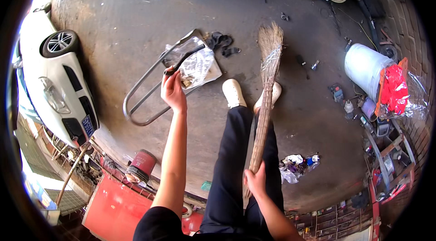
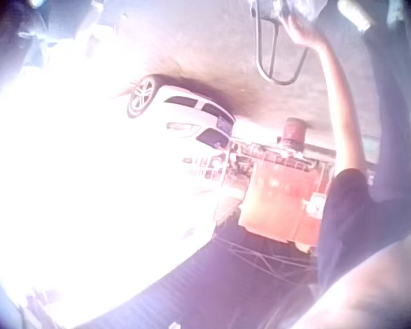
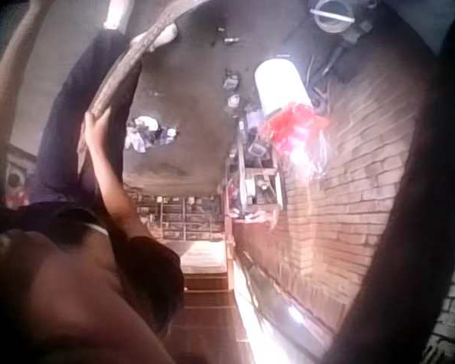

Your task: The person sweeps debris on a concrete floor into a dustpan using a broom, then walks to a toolbox, opens it, and handles a small metal object. The person also picks up a green toolbox and places it on the floor.

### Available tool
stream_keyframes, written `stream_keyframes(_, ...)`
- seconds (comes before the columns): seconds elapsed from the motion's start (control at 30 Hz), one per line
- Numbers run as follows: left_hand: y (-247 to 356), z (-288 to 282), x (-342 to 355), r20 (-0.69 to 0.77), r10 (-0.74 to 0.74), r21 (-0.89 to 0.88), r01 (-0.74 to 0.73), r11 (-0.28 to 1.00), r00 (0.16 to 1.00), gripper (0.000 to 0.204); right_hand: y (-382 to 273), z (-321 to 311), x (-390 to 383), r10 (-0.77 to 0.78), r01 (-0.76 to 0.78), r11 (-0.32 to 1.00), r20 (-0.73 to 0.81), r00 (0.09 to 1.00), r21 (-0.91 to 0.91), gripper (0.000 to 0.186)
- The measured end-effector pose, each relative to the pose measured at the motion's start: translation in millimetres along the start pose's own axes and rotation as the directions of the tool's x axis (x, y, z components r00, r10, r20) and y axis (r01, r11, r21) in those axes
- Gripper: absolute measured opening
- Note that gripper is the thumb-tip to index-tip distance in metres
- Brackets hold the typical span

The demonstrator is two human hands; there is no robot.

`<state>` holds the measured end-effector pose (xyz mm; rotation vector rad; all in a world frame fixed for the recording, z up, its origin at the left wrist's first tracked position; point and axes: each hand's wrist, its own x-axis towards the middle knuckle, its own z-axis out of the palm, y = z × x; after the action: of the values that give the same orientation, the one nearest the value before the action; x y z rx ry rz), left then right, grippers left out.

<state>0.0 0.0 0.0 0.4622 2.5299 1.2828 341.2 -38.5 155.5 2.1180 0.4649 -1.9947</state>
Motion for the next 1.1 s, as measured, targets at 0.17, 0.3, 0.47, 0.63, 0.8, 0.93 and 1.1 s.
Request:
stream_keyframes(0.17, 108.1, -83.2, -20.2, -0.082, -0.314, -0.579, 0.211, 0.788, 0.946, 0.014, 36.1, 52.4, 4.1, -0.015, -0.012, 0.952, -0.085, 0.996, -0.305, 0.053)
stream_keyframes(0.3, 163.7, -126.2, -36.9, -0.066, -0.333, -0.741, 0.178, 0.647, 0.94, 0.013, 38.1, 111.9, 5.0, -0.004, -0.004, 0.912, -0.019, 1.0, -0.409, 0.053)
stream_keyframes(0.47, 185.8, -150.5, -63.3, -0.065, -0.172, -0.78, 0.058, 0.624, 0.983, 0.012, 23.1, 104.6, -36.2, -0.018, 0.111, 0.507, 0.118, 0.993, -0.855, 0.073)
stream_keyframes(0.63, 211.0, -178.3, -72.4, -0.041, -0.107, -0.867, 0.018, 0.499, 0.993, 0.012, 42.6, 67.0, -102.0, -0.168, 0.29, 0.515, 0.237, 0.957, -0.807, 0.073)
stream_keyframes(0.8, 236.4, -197.7, -70.4, -0.002, 0.161, -0.708, -0.115, 0.697, 0.987, 0.011, 39.4, 32.9, -102.5, -0.288, 0.291, 0.578, 0.143, 0.947, -0.762, 0.065)
stream_keyframes(0.93, 299.4, -213.6, -68.9, 0.063, 0.343, -0.556, -0.253, 0.792, 0.937, 0.021, 29.1, 17.8, -123.6, -0.192, 0.217, 0.777, 0.106, 0.976, -0.591, 0.066)
stream_keyframes(1.1, 340.8, -194.1, -82.1, 0.26, 0.518, -0.45, -0.373, 0.812, 0.815, 0.022, 39.3, 5.6, -128.4, -0.174, 0.187, 0.964, 0.083, 0.981, -0.19, 0.051)
